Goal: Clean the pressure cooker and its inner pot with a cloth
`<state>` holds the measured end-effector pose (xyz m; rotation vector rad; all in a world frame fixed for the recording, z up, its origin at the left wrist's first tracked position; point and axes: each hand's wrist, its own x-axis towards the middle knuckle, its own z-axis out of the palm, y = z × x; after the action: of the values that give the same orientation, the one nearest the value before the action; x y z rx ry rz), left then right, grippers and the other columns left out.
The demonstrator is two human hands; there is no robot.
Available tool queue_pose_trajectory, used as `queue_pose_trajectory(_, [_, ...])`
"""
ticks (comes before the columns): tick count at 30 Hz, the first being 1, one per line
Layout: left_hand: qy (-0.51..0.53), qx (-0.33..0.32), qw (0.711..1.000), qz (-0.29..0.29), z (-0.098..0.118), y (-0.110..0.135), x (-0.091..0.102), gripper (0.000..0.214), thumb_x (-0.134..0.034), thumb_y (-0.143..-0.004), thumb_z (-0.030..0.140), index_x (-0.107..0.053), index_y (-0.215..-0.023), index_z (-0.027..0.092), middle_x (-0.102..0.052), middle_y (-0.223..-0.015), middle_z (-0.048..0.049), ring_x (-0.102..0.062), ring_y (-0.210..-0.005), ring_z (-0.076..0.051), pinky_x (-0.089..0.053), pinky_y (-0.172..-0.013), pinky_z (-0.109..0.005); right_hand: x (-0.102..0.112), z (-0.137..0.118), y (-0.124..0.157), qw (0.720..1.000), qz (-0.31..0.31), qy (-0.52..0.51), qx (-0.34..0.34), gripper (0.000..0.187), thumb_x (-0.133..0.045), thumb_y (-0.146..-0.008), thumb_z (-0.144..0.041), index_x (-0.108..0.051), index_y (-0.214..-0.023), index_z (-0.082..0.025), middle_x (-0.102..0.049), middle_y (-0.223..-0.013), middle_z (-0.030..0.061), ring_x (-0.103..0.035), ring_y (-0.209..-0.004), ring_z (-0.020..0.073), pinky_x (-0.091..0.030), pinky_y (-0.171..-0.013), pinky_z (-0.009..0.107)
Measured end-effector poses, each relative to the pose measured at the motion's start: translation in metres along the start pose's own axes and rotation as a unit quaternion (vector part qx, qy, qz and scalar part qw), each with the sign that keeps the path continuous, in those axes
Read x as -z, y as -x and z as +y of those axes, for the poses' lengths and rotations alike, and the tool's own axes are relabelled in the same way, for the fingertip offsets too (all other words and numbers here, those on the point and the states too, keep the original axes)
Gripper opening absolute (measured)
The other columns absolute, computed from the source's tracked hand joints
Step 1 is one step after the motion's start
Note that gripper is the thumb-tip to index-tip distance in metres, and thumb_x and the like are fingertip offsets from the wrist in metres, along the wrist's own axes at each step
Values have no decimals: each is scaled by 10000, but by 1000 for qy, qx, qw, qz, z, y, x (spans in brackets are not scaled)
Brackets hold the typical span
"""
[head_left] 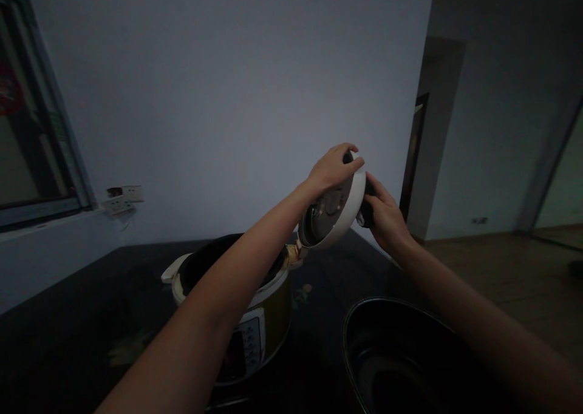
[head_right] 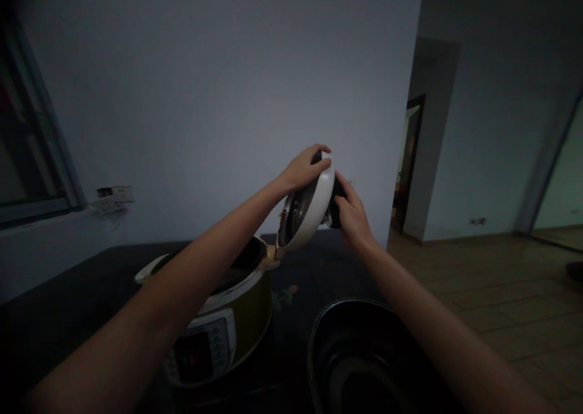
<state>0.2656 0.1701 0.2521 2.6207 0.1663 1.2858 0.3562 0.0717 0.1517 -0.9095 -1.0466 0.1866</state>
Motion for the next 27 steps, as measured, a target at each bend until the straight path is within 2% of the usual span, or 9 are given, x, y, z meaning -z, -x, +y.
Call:
queue_pose_trajectory(8, [-27, 4, 999, -20, 2, -7, -20, 380, -450, -875, 382, -587, -1174, 190, -606, -1316, -107, -515, -1240, -251, -363, -1081, -429, 16, 5, 4, 1000, 3, 13, -20, 562, -569, -752, -223, -585, -1289, -388, -620, -1337, -49, -625, -1161, 176, -553, -916, 330])
queue_pose_trajectory(13, [-8, -10, 1000, -25, -4, -10, -27, 480, -412, -922, 441, -555, -1268, 141, -555, -1399, -137, -472, -1314, -240, -321, -1123, -388, 20, 6, 5, 999, 4, 20, -27, 560, -570, -756, -229, -582, -1290, -398, -557, -1418, -71, -556, -1277, 186, -490, -1045, 377])
queue_pose_trajectory(17, [40, -6, 998, -50, -4, -7, -36, 573, -379, -962, 463, -421, -1426, 130, -404, -1546, -139, -282, -1471, -210, -204, -1187, -362, 28, 6, 5, 998, -17, 55, -19, 568, -568, -766, -225, -575, -1305, -403, -563, -1415, -67, -549, -1288, 194, -462, -1086, 407])
queue_pose_trajectory(20, [60, 3, 996, -66, 0, -1, -39, 613, -352, -986, 457, -308, -1504, 133, -296, -1604, -130, -162, -1511, -194, -140, -1206, -357, 36, 3, 8, 996, -18, 76, -38, 565, -588, -764, -226, -581, -1303, -395, -561, -1419, -69, -523, -1319, 209, -406, -1134, 453])
queue_pose_trajectory(23, [54, -6, 996, -69, 6, 11, -33, 603, -368, -992, 410, -307, -1503, 96, -306, -1595, -154, -215, -1497, -198, -141, -1206, -341, 42, -4, 17, 993, -28, 100, -60, 541, -594, -775, -248, -588, -1300, -377, -561, -1421, -60, -504, -1338, 229, -362, -1158, 487])
queue_pose_trajectory(27, [45, -26, 998, -35, 14, 34, -11, 460, -431, -973, 339, -494, -1377, 129, -470, -1501, -147, -406, -1401, -212, -262, -1168, -367, 49, -20, 41, 986, -52, 138, -73, 480, -605, -789, -278, -622, -1264, -343, -612, -1364, -29, -552, -1285, 243, -414, -1125, 459])
